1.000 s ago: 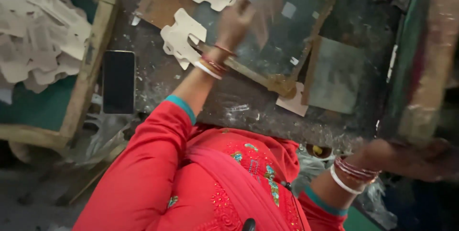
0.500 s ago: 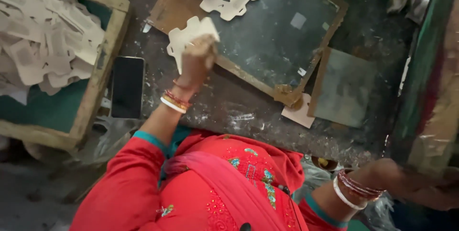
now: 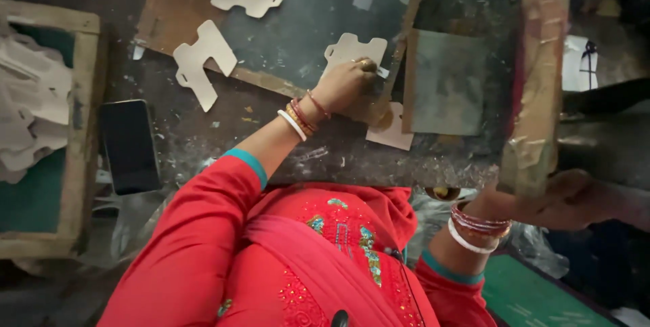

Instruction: Manual screen printing of designs onto small paper cutouts using a squeegee and ink.

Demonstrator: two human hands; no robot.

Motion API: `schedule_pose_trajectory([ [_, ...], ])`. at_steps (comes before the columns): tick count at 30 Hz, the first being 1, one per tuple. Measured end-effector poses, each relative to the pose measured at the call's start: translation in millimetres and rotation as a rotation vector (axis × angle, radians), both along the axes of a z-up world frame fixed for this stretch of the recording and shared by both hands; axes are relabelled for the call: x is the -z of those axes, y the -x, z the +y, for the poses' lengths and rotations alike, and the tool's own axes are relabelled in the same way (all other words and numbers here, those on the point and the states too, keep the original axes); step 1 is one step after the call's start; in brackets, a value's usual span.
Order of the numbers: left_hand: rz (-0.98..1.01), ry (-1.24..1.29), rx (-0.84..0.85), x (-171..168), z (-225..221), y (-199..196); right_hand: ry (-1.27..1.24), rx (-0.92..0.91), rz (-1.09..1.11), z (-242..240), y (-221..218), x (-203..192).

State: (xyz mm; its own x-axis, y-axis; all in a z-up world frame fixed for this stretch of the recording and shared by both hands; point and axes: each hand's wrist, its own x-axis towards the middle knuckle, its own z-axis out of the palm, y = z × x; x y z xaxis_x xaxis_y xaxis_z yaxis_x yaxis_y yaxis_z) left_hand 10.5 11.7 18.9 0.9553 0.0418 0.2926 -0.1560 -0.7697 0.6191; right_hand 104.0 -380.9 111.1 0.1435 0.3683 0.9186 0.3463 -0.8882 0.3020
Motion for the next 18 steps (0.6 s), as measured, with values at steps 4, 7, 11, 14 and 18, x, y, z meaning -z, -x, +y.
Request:
schedule_pose_trajectory([
  [4, -0.091, -0.144, 0.003, 32.0, -8.5, 5.8, 0.008, 0.011, -0.014, -27.2, -14.8, 26.6],
  [7, -0.069, -0.055, 0.020, 8.3, -9.4, 14.1, -0.169, -0.013, 0.162, -90.8, -54.5, 105.4],
  [11, -0.048, -0.011, 0.039, 13.8, -3.9, 10.5, 0.028, 0.046, -0.018, -116.1, -76.3, 133.7],
  [14, 0.026, 0.001, 0.012, 17.6, -7.6, 11.7, -0.435, -0.262, 0.159, -82.1, -68.1, 102.9],
  [18, -0.133, -0.084, 0.072, 19.1, -7.9, 16.6, -0.865, -0.788, 0.341, 44.0, -12.4, -1.8],
])
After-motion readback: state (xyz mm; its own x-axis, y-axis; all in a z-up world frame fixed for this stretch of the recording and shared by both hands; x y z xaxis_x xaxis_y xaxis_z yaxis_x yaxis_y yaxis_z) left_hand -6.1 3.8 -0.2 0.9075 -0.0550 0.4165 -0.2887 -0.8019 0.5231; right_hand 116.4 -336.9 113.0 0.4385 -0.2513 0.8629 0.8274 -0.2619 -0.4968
